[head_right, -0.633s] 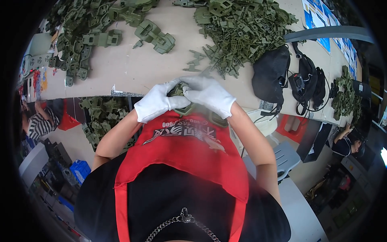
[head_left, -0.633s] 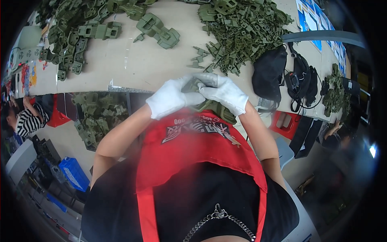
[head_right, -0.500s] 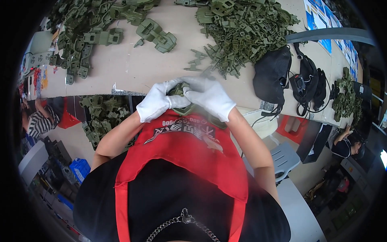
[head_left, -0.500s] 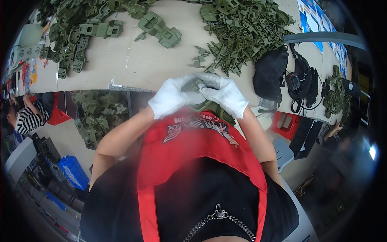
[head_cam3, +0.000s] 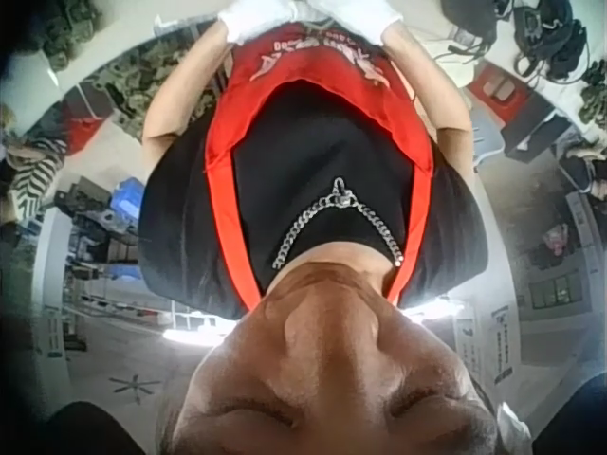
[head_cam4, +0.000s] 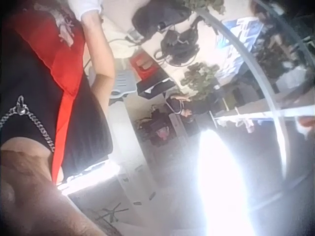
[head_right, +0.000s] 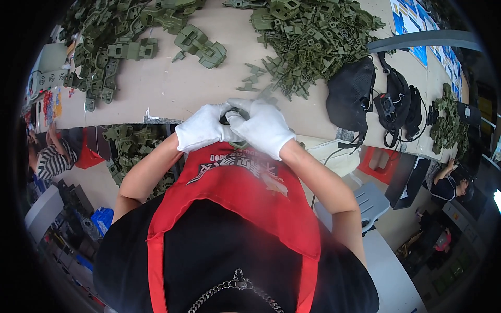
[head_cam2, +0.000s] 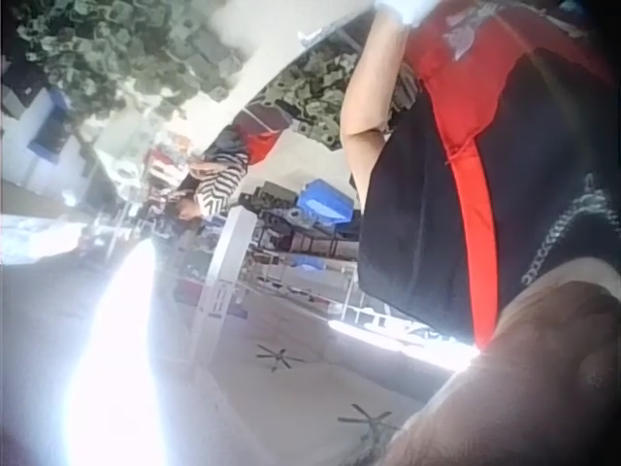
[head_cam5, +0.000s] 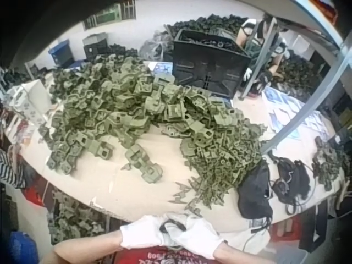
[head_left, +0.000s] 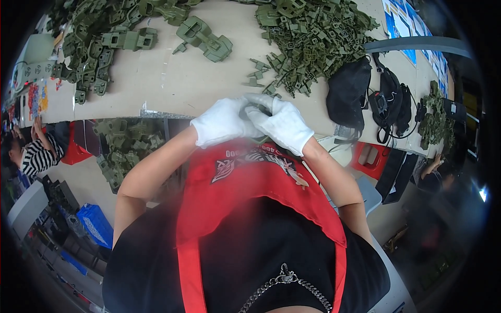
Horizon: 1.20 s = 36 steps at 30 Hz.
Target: The person sorts and assembles green plastic toy housing components by hand, taking them from plastic bins and fitting them together.
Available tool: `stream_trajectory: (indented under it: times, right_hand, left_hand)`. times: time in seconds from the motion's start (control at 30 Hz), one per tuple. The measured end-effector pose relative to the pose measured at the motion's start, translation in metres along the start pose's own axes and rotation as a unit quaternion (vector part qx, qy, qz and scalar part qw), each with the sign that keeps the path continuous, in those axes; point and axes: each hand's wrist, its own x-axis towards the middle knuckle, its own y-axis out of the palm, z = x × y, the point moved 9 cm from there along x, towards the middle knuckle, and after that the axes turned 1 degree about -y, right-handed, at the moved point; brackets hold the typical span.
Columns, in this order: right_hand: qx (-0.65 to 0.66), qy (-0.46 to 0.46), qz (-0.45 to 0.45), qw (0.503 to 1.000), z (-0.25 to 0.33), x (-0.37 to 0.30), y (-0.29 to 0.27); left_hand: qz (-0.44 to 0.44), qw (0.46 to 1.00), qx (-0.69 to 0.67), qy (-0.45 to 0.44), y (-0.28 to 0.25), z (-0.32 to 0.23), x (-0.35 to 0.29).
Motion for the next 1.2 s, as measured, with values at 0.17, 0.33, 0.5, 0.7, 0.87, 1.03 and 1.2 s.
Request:
stream_trajectory:
  times: [0.17, 0.33, 0.5, 0.7, 0.87, 1.03, 1.2]
  right_hand:
    - [0.261, -0.017, 0.093, 0.961, -0.006, 0.000, 0.005]
    - [0.309, 0.036, 0.128, 0.942, -0.012, 0.003, 0.004]
    - [0.301, 0.014, 0.047, 0.952, -0.022, -0.006, 0.007]
    - [0.168, -0.022, 0.105, 0.980, -0.008, -0.003, -0.013]
    - [-0.058, -0.004, 0.089, 0.994, 0.018, -0.013, -0.007]
    - [-0.117, 0.020, 0.066, 0.991, 0.022, -0.014, -0.006]
    - [-0.123, 0.033, 0.046, 0.991, 0.018, -0.022, -0.003]
  left_hand:
    - [0.013, 0.995, -0.094, -0.016, 0.005, 0.015, 0.000]
    - [-0.031, 0.990, -0.140, -0.008, 0.004, 0.016, -0.004]
    - [-0.049, 0.998, -0.042, -0.024, 0.000, -0.003, -0.016]
    - [0.016, 0.990, -0.142, 0.006, -0.002, -0.015, -0.008]
    - [0.029, 0.939, -0.341, -0.024, 0.002, -0.007, -0.014]
    - [-0.008, 0.942, -0.334, -0.027, 0.004, -0.002, -0.015]
    - [-0.086, 0.951, -0.296, -0.020, 0.001, -0.007, -0.027]
